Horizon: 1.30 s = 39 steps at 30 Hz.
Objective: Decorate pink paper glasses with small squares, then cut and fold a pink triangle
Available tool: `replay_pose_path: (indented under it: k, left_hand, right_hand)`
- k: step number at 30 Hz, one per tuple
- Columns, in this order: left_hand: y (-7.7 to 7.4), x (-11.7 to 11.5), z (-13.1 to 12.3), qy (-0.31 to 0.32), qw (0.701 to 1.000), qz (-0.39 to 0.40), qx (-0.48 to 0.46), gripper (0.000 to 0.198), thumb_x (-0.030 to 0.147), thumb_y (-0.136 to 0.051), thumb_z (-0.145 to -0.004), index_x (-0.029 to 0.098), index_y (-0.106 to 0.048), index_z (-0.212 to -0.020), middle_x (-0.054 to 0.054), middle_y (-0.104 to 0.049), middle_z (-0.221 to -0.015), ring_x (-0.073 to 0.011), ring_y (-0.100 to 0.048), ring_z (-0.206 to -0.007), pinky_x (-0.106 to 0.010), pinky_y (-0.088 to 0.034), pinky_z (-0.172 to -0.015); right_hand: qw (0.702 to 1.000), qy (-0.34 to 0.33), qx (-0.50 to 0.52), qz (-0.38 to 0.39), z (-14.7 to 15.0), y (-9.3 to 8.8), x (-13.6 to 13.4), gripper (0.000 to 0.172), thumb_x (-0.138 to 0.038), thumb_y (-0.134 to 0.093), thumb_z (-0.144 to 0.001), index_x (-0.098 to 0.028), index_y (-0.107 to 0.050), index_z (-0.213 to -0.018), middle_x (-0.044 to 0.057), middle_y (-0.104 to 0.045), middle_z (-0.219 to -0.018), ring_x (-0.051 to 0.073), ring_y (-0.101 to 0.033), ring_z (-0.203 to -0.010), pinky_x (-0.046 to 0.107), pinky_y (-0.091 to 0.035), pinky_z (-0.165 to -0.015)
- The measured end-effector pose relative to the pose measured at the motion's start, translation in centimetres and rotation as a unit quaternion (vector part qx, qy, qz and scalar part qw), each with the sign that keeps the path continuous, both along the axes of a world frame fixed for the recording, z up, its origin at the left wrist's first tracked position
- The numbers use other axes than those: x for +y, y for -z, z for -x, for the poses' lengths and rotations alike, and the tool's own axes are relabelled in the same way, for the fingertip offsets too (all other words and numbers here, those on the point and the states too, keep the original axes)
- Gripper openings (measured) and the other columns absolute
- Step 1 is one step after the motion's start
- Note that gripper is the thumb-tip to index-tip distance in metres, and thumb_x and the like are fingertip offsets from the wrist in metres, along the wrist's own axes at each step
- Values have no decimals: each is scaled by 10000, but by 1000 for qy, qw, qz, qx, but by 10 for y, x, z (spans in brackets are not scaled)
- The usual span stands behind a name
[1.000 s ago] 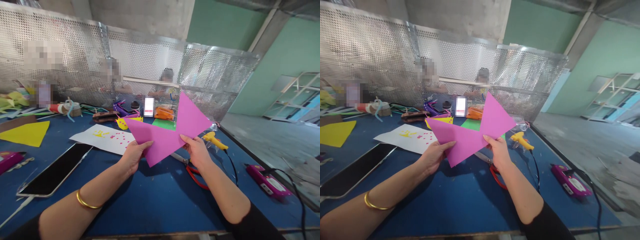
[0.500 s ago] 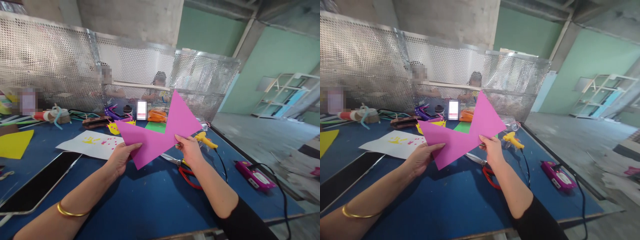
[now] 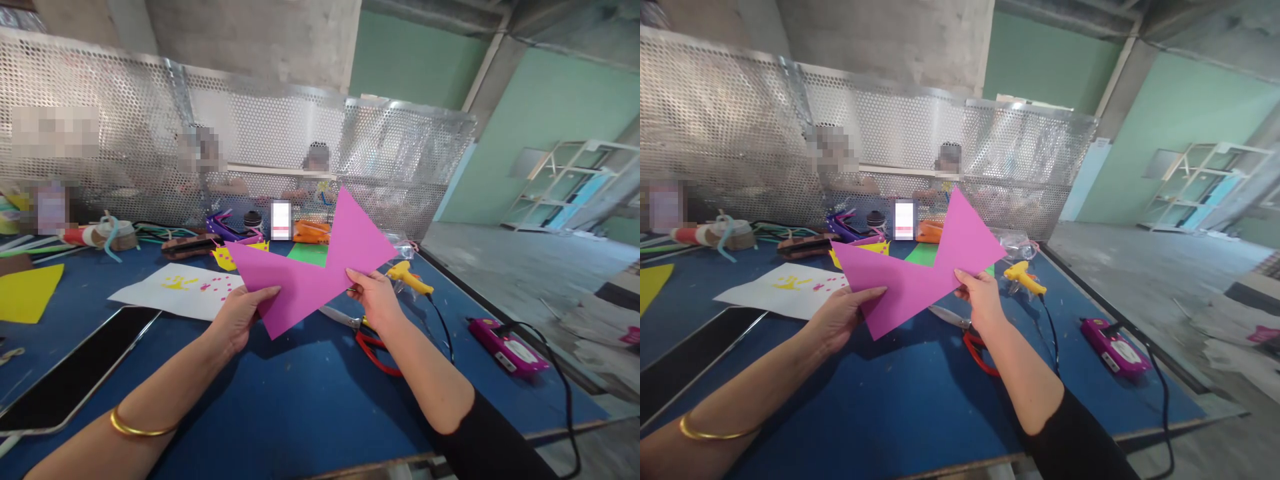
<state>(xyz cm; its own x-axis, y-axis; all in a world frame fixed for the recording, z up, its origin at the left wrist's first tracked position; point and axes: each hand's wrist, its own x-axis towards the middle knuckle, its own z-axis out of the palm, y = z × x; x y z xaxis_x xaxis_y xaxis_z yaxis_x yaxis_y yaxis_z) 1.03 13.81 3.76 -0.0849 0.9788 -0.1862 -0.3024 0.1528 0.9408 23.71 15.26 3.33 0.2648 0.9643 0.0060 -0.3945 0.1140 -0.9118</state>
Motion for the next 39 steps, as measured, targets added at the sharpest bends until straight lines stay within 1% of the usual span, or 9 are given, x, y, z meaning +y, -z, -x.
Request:
replay_pose_path:
  k: [8, 14, 17, 21, 24, 27, 31, 34, 39]
  left_hand:
    - [3, -3, -8, -50, 998, -31, -16, 315, 220, -832, -602, 150, -747, -897, -57, -770, -888, -158, -679, -727, -235, -545, -611]
    - [4, -11, -15, -22, 999, -34, -22, 382, 259, -840, -605, 159, -738, -959, -68, -765, -948, -175, -679, -765, -263, -552, -647]
    - [0, -15, -14, 84, 995, -47, 7, 359, 242, -831, -609, 150, -739, -943, -84, -764, -954, -205, -688, -816, -298, -552, -725]
    - [-11, -11, -2, 271, 954, -83, 100, 430, 130, -811, -567, 179, -745, -989, -98, -754, -1030, -253, -687, -954, -313, -523, -800]
    - [-18, 0, 14, 203, 969, -64, 123, 344, 159, -800, -565, 181, -760, -906, -106, -758, -1011, -260, -704, -885, -320, -522, -730]
    - [-26, 6, 26, 137, 982, -70, 113, 281, 322, -749, -696, 198, -743, -948, -90, -753, -1042, -218, -695, -903, -299, -512, -765]
    - [-34, -9, 16, 217, 969, -80, 88, 462, 533, -664, -773, 157, -729, -1034, -143, -739, -1073, -255, -697, -928, -325, -523, -769]
    - [-31, -25, -6, 260, 959, -62, 92, 444, 465, -753, -715, 158, -731, -1035, -111, -760, -941, -209, -699, -773, -298, -521, -703]
    - [-13, -33, -25, 169, 982, -41, 74, 224, 317, -811, -635, 139, -749, -755, -35, -693, -620, -122, -583, -510, -241, -467, -542]
  right_hand:
    - [997, -69, -14, -19, 10, 1, -8, 294, -333, -839, -569, -178, -690, -770, 1, -708, -706, 112, -632, -620, 229, -530, -582]
    - [998, -42, -6, -47, 12, 1, -10, 274, -285, -814, -591, -191, -693, -818, -22, -689, -695, 109, -615, -617, 240, -519, -602]
    - [997, 5, 16, -72, 4, -2, -6, 294, -246, -782, -585, -220, -695, -864, -56, -669, -663, 94, -570, -557, 221, -461, -530]
    - [990, 60, 46, -115, -17, -15, 2, 297, -238, -749, -576, -257, -687, -866, -91, -660, -665, 73, -514, -512, 206, -386, -476]
    - [990, 51, 42, -127, -30, -26, 4, 276, -247, -752, -575, -255, -699, -846, -77, -692, -712, 82, -545, -547, 218, -404, -507]
    - [994, -13, 6, -109, -33, -34, -1, 297, -250, -788, -559, -231, -730, -851, -32, -727, -745, 113, -586, -576, 242, -428, -526]
    - [985, -132, -69, -85, -18, -36, -13, 339, -260, -806, -577, -191, -759, -906, 31, -753, -808, 158, -645, -659, 281, -489, -610]
    - [970, -190, -125, -90, 0, -35, -19, 339, -291, -770, -643, -211, -753, -973, 25, -750, -824, 164, -655, -689, 308, -508, -666]
    - [949, -189, -227, -108, 18, -25, -18, 319, -299, -724, -699, -218, -747, -1007, -35, -678, -635, 117, -562, -539, 247, -443, -535]
